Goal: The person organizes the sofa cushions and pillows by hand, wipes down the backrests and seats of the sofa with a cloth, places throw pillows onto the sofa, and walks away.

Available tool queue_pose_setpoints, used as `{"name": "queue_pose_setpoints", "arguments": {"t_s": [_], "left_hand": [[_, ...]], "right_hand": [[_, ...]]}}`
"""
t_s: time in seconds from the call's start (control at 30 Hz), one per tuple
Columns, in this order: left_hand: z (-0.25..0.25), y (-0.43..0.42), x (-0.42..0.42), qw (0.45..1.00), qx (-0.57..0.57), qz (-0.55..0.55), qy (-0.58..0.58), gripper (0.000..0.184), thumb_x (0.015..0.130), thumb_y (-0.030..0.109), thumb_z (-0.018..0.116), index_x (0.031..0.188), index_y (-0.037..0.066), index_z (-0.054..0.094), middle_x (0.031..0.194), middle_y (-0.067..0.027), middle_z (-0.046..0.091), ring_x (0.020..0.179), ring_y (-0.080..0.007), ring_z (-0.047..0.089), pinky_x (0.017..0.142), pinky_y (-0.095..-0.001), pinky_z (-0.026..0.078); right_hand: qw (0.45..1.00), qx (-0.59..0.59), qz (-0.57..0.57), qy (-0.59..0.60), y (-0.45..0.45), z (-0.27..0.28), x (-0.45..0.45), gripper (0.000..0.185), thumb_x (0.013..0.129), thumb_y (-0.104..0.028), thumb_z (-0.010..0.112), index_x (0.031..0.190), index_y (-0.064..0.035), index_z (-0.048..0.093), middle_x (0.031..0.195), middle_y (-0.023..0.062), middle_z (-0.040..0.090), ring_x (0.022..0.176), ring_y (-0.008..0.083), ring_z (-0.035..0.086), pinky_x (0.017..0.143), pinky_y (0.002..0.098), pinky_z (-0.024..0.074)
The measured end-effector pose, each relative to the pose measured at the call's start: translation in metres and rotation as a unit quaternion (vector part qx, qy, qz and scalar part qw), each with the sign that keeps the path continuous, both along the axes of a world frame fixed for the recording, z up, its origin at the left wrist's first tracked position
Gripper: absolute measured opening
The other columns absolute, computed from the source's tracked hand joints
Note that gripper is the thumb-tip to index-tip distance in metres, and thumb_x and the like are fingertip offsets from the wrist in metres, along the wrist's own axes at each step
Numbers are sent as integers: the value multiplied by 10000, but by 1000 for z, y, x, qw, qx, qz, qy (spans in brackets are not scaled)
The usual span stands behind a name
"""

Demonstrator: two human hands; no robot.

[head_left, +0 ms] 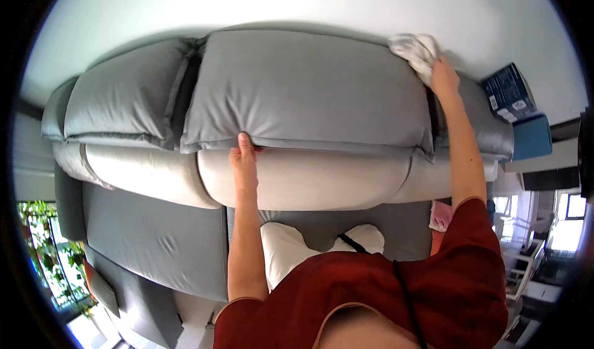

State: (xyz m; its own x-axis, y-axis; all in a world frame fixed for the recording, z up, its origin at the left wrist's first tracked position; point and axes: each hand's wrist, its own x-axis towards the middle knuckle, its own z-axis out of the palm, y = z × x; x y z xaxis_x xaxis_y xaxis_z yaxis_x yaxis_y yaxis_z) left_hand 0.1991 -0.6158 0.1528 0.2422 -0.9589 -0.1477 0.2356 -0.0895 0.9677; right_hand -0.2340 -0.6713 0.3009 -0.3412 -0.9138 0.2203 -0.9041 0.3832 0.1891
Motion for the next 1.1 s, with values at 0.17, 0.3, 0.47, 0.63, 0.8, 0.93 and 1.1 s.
{"name": "queue_pose_setpoints", "arguments": {"t_s": [0.17, 0.3, 0.47, 0.63, 0.8, 0.93, 1.1], "left_hand": [[-1, -1, 3, 999, -3, -22, -25, 488, 858, 462, 459, 525, 113, 384, 491, 35, 371, 483, -67, 381, 465, -216, 280], [3, 1, 3, 998, 14, -30, -56, 512, 880, 448, 417, 511, 99, 348, 480, 9, 332, 503, -118, 425, 522, -256, 352], [3, 2, 3, 998, 10, -26, -63, 510, 876, 461, 415, 528, 93, 349, 499, 2, 346, 497, -114, 397, 530, -264, 353], [2, 1, 6, 994, 19, -51, -96, 519, 873, 480, 404, 522, 104, 332, 498, -2, 342, 507, -117, 409, 557, -259, 373], [8, 4, 1, 992, -8, -34, -123, 514, 874, 482, 398, 527, 110, 328, 499, 0, 346, 512, -119, 422, 557, -262, 376], [4, 1, 1, 994, -3, -24, -105, 497, 870, 477, 414, 547, 108, 339, 501, 7, 346, 483, -109, 381, 530, -254, 366], [-1, 0, 7, 997, 11, -31, -73, 540, 861, 503, 409, 508, 100, 340, 478, 3, 340, 523, -133, 491, 578, -260, 358]], "right_hand": [[899, -334, -61, -277, 38, -11, -67, 362, 769, -347, 544, 964, -43, 567, 934, 137, 605, 896, 297, 560, 783, 358, 432], [877, -193, 96, -430, -9, -21, 28, 372, 838, -357, 493, 925, -9, 589, 865, 106, 602, 779, 224, 577, 698, 358, 448], [839, -194, 411, -299, -36, -24, 272, 458, 732, -465, 568, 923, -54, 629, 974, 169, 589, 981, 324, 518, 866, 449, 367], [871, -30, 446, -203, -57, -9, 336, 368, 741, -439, 542, 1005, -196, 624, 1220, 124, 448, 1190, 322, 326, 946, 607, 191], [944, -8, 229, -239, -73, -14, 168, 361, 704, -421, 562, 866, -109, 641, 855, 109, 628, 778, 274, 590, 703, 378, 447], [970, -59, 136, -191, -50, -25, 57, 512, 740, -500, 470, 1091, -140, 566, 986, 119, 608, 900, 251, 580, 775, 385, 445], [942, -34, 69, -326, -33, -24, -2, 530, 742, -488, 491, 1135, -136, 537, 1035, 138, 589, 975, 264, 552, 831, 375, 411]]}}
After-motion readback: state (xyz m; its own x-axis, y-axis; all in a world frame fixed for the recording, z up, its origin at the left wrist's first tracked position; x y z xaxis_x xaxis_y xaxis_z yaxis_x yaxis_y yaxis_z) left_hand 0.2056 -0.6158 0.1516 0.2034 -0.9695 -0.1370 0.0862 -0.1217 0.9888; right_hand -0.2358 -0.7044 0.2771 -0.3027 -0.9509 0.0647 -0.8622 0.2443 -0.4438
